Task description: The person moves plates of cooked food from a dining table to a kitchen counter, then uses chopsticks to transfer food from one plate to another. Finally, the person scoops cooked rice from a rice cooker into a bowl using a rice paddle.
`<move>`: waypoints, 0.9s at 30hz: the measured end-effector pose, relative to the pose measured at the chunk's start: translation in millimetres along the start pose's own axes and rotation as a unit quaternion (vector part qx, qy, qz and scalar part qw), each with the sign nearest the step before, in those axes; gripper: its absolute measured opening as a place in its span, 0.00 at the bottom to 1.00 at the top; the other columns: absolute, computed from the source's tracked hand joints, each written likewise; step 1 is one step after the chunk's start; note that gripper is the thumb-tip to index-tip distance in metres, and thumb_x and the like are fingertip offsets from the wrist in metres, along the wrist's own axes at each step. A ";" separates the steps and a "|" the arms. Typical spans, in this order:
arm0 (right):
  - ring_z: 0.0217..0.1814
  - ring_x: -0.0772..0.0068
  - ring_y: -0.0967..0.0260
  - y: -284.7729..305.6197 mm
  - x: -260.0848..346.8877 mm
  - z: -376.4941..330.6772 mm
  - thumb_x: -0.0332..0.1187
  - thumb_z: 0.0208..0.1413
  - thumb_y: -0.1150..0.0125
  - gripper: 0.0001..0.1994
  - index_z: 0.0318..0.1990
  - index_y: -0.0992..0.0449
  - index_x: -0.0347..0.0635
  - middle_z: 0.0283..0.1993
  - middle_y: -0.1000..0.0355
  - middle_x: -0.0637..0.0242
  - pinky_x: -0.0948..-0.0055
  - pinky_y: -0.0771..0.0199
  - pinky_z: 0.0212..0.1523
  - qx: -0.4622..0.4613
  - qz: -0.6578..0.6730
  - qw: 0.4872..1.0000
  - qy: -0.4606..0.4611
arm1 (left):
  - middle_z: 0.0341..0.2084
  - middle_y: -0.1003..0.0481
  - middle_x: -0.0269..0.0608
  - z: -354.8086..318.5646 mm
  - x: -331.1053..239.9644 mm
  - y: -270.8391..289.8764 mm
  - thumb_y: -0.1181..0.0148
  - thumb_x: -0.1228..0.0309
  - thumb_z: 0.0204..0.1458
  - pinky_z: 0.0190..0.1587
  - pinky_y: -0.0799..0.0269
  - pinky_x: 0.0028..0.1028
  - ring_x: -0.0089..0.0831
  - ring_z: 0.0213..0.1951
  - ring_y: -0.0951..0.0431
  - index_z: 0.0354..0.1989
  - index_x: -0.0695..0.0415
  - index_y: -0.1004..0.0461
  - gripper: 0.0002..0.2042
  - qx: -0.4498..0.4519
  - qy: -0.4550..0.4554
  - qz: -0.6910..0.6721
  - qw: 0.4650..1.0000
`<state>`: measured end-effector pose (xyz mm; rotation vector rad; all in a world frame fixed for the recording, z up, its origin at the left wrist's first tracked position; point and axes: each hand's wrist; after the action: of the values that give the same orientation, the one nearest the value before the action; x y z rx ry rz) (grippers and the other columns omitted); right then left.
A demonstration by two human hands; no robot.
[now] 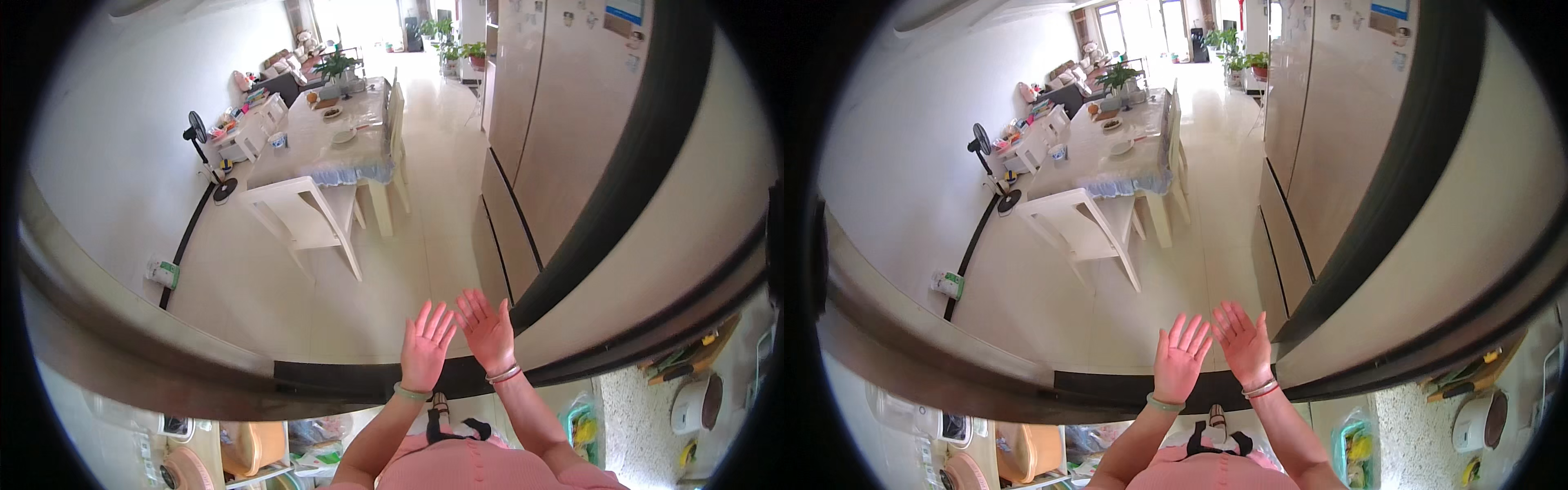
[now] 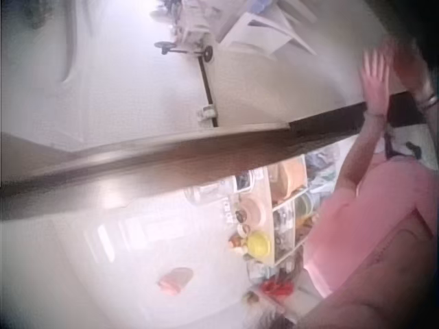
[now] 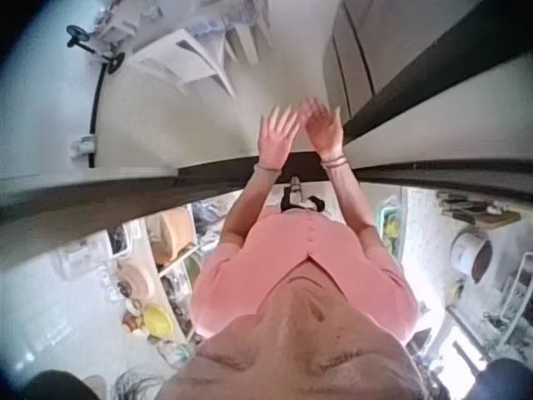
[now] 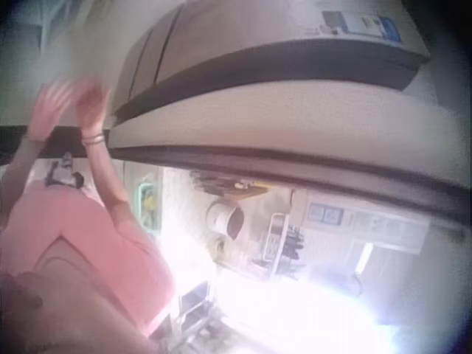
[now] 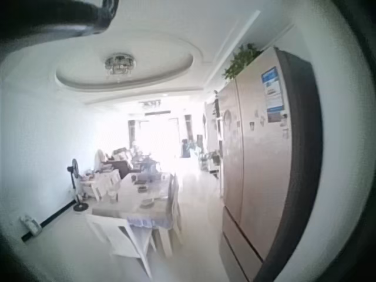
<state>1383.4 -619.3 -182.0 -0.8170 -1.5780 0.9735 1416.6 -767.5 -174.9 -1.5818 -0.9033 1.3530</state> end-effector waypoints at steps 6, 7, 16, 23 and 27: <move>0.71 0.59 0.47 4.4 7.9 99.8 0.59 0.65 0.65 0.34 0.67 0.44 0.40 0.70 0.44 0.61 0.58 0.48 0.69 -0.013 0.041 0.998 -0.047 | 0.67 0.44 0.48 86.4 -21.8 -4.2 0.68 0.50 0.67 0.69 0.50 0.41 0.41 0.67 0.44 0.69 0.53 0.48 0.28 -0.035 0.003 -0.009 0.999; 0.71 0.59 0.46 7.1 7.7 118.7 0.59 0.65 0.65 0.34 0.67 0.43 0.41 0.70 0.43 0.61 0.58 0.47 0.69 -0.008 0.042 0.997 -0.060 | 0.67 0.44 0.48 102.3 -25.4 -1.1 0.68 0.50 0.67 0.69 0.49 0.41 0.40 0.67 0.43 0.69 0.52 0.47 0.27 -0.038 -0.001 -0.014 0.999; 0.66 0.59 0.39 -10.0 29.1 306.8 0.57 0.67 0.66 0.32 0.64 0.38 0.40 0.67 0.38 0.59 0.60 0.38 0.62 0.013 0.022 0.990 -0.140 | 0.65 0.41 0.47 271.4 -63.7 6.2 0.64 0.55 0.67 0.68 0.46 0.43 0.39 0.66 0.41 0.69 0.50 0.47 0.24 -0.071 -0.062 -0.009 0.996; 0.66 0.58 0.39 -33.9 37.4 466.2 0.56 0.67 0.68 0.32 0.65 0.39 0.38 0.66 0.38 0.57 0.60 0.40 0.63 0.058 -0.010 0.978 -0.202 | 0.65 0.41 0.48 402.2 -107.5 11.9 0.63 0.60 0.68 0.68 0.44 0.44 0.41 0.66 0.40 0.66 0.50 0.43 0.21 -0.108 -0.120 -0.030 0.986; 0.66 0.57 0.39 -40.8 19.2 539.8 0.56 0.68 0.69 0.32 0.65 0.40 0.37 0.66 0.38 0.56 0.59 0.41 0.65 0.074 -0.019 0.965 -0.249 | 0.64 0.40 0.47 454.9 -137.7 21.5 0.61 0.61 0.67 0.68 0.43 0.43 0.41 0.65 0.39 0.66 0.51 0.43 0.20 -0.147 -0.160 -0.038 0.975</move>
<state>850.5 -715.3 -195.1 -0.4530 -1.9062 1.3220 945.8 -835.9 -169.4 -1.5484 -1.4011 1.4985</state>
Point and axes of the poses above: each hand's wrist, its own z-axis towards the middle knuckle, its own y-axis out of the back of the hand, x = y × z
